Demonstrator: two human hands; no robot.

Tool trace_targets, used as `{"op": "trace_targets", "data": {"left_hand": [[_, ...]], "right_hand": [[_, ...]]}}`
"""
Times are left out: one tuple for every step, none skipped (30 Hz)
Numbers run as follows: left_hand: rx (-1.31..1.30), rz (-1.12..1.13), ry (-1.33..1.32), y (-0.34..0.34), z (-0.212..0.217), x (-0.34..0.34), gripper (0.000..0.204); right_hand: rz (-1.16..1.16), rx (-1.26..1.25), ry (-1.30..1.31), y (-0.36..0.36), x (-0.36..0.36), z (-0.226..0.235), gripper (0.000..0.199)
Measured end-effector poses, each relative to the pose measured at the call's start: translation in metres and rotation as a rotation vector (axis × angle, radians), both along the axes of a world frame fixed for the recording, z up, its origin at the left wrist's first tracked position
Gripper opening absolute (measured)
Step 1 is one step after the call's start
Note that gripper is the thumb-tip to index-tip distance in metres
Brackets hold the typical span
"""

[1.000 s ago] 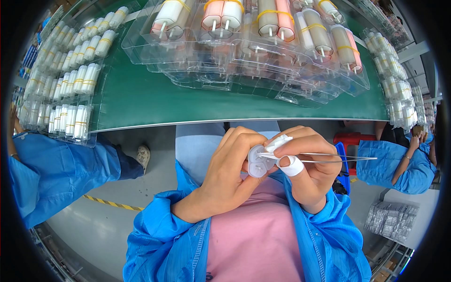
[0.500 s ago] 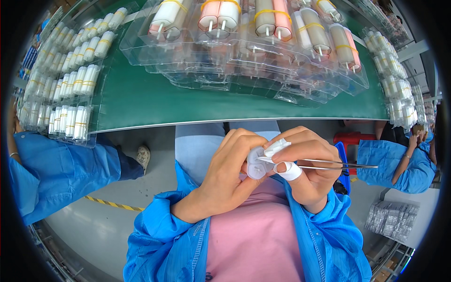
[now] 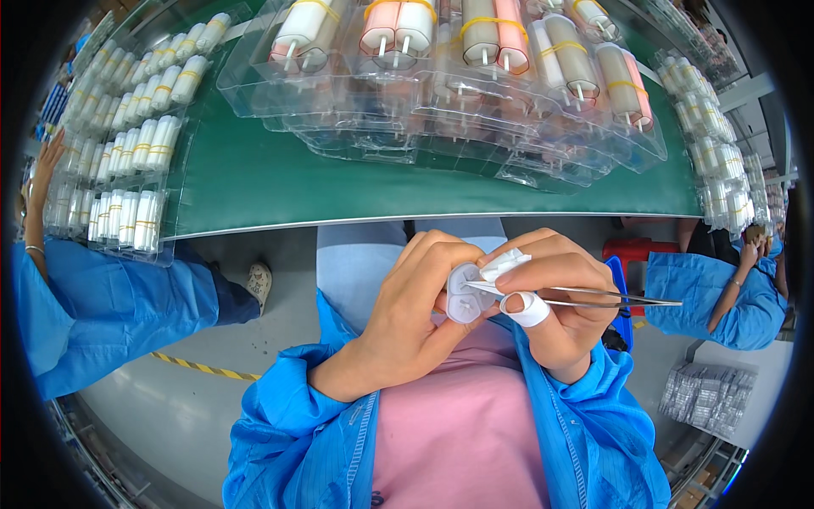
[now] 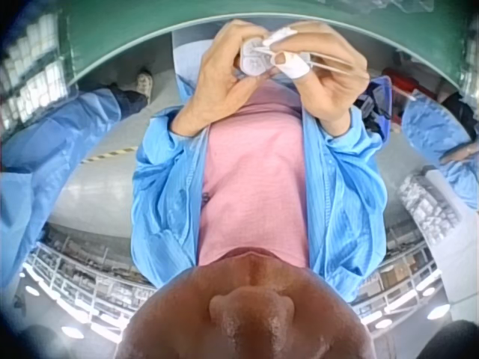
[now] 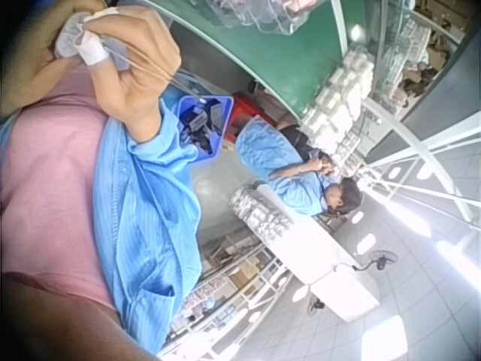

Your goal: The person is seen assembling electronic components into a plastic casing using tweezers and hands at a production line.

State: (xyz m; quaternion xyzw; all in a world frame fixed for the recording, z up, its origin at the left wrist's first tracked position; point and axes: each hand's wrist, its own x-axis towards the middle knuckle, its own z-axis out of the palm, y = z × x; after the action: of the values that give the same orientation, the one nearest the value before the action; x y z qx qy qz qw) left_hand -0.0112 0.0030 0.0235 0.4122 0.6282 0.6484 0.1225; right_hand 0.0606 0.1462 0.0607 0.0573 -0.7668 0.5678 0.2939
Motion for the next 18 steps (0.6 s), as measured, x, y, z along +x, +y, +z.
{"op": "trace_targets", "data": {"left_hand": [[0.000,-0.001,0.001,-0.0001,0.0001,-0.0001,0.037],[0.000,-0.002,0.001,-0.0002,-0.0001,-0.0001,0.037],[0.000,-0.003,0.000,-0.0002,0.0001,-0.0002,0.037],[0.001,-0.004,-0.001,-0.0003,0.0002,-0.0002,0.037],[-0.002,-0.005,-0.002,-0.0004,0.0002,-0.0002,0.037],[-0.006,-0.004,-0.003,-0.0005,0.0001,-0.0001,0.036],[-0.009,-0.004,-0.004,-0.0006,0.0001,-0.0001,0.036],[-0.009,-0.006,-0.006,-0.0007,0.0005,-0.0001,0.036],[-0.008,-0.008,-0.007,-0.0006,0.0006,-0.0001,0.035],[-0.008,-0.010,-0.009,-0.0005,0.0006,-0.0002,0.035],[-0.023,-0.015,0.030,-0.0009,-0.0007,-0.0014,0.037],[-0.038,-0.020,0.068,-0.0018,-0.0027,-0.0034,0.039],[-0.053,-0.026,0.107,-0.0025,-0.0042,-0.0047,0.041],[-0.057,-0.020,0.109,-0.0028,-0.0050,-0.0048,0.041],[-0.062,-0.013,0.112,-0.0032,-0.0058,-0.0049,0.041],[-0.066,-0.006,0.114,-0.0034,-0.0061,-0.0049,0.041],[-0.071,-0.007,0.075,-0.0034,-0.0048,-0.0042,0.039],[-0.076,-0.006,0.036,-0.0034,-0.0023,-0.0032,0.038]], "right_hand": [[0.002,-0.001,-0.001,0.0000,0.0000,0.0001,0.016],[0.004,-0.001,-0.001,0.0001,0.0000,0.0001,0.016],[0.005,-0.001,-0.002,0.0000,0.0001,0.0005,0.016],[0.001,0.002,-0.004,-0.0002,0.0001,0.0007,0.016],[-0.003,0.005,-0.006,-0.0004,0.0001,0.0009,0.016],[-0.007,0.008,-0.008,-0.0006,0.0002,0.0010,0.016],[-0.004,0.023,-0.001,-0.0003,-0.0001,0.0008,0.016],[-0.001,0.038,0.006,0.0003,-0.0008,0.0006,0.016],[0.001,0.053,0.014,0.0007,-0.0011,0.0002,0.016],[-0.004,0.074,0.009,0.0008,-0.0011,0.0002,0.016],[-0.010,0.094,0.005,0.0008,-0.0012,0.0005,0.016],[-0.016,0.115,-0.001,0.0007,-0.0013,0.0013,0.016],[-0.011,0.154,-0.004,0.0003,-0.0024,0.0024,0.017],[-0.007,0.192,-0.006,-0.0002,-0.0040,0.0037,0.017],[-0.002,0.231,-0.009,-0.0004,-0.0052,0.0043,0.017],[-0.002,0.229,-0.015,-0.0001,-0.0053,0.0041,0.017],[-0.002,0.228,-0.022,0.0003,-0.0053,0.0036,0.017],[0.000,0.226,-0.029,0.0007,-0.0055,0.0031,0.017]]}}
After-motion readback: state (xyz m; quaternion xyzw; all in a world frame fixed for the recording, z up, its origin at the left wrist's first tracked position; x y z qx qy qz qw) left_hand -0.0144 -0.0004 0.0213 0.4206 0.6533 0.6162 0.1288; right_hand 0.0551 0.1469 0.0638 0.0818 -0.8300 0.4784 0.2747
